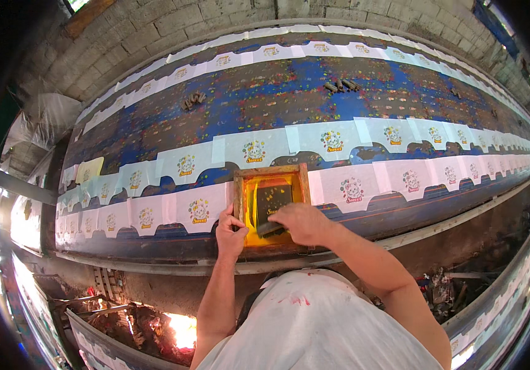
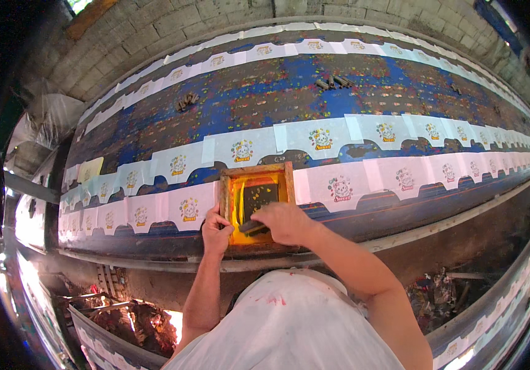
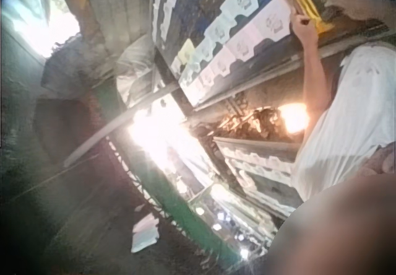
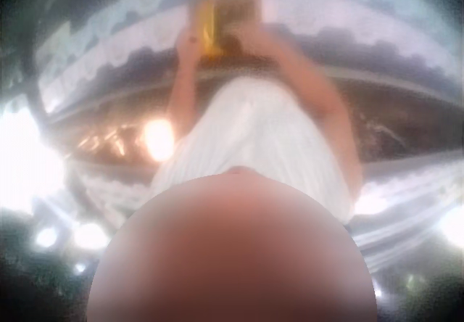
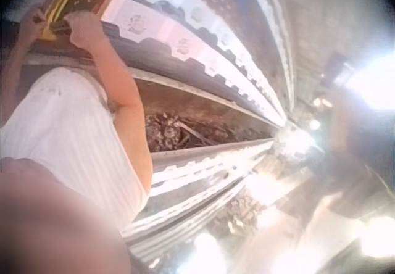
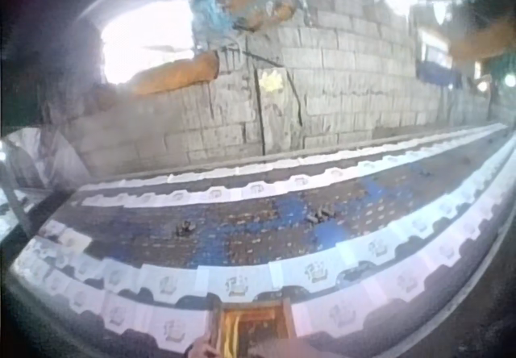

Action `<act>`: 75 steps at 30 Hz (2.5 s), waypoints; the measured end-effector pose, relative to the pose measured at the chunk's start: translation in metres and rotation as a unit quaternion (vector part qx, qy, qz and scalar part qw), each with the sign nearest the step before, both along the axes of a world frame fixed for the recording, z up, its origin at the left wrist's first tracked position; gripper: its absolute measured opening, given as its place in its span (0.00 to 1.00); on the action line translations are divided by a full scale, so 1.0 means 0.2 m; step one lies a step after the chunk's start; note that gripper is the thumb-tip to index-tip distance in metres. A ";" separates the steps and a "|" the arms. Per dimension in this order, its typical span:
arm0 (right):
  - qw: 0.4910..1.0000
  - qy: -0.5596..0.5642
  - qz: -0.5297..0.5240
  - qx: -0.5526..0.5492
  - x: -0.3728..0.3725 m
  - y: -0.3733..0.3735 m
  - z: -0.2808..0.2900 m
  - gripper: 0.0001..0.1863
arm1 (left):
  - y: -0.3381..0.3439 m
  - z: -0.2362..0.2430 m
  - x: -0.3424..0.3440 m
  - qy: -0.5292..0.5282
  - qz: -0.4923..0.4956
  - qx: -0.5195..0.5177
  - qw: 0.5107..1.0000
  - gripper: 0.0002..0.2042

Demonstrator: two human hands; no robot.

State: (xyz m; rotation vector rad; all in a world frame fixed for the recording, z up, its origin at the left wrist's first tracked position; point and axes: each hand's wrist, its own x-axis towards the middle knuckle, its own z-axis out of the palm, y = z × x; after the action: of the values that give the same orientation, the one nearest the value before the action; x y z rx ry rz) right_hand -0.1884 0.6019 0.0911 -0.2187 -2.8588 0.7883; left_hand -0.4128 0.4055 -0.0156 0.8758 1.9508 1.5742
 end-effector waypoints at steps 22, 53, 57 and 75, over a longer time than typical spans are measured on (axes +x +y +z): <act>0.994 0.012 -0.093 0.062 0.05 -0.38 0.05 0.29 | 0.02 0.12 0.05 0.073 -0.026 0.009 0.997 0.08; 0.873 0.258 -0.352 -0.218 1.39 0.16 -0.22 0.20 | 0.72 0.06 1.04 0.088 -0.026 0.074 0.993 0.10; 0.885 0.245 -0.325 -0.227 1.48 0.21 -0.21 0.21 | 0.76 0.05 1.08 0.037 -0.030 0.079 0.996 0.11; 0.943 0.208 -0.255 -0.044 1.42 0.19 -0.03 0.23 | 0.76 0.04 1.08 -0.053 -0.025 0.074 0.996 0.12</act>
State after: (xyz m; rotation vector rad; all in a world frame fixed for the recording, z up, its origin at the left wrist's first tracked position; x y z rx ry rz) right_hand 0.0954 0.6408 0.0856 -0.6810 -2.2246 0.7419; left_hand -0.1963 0.5566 -0.0074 0.8732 1.7445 1.7179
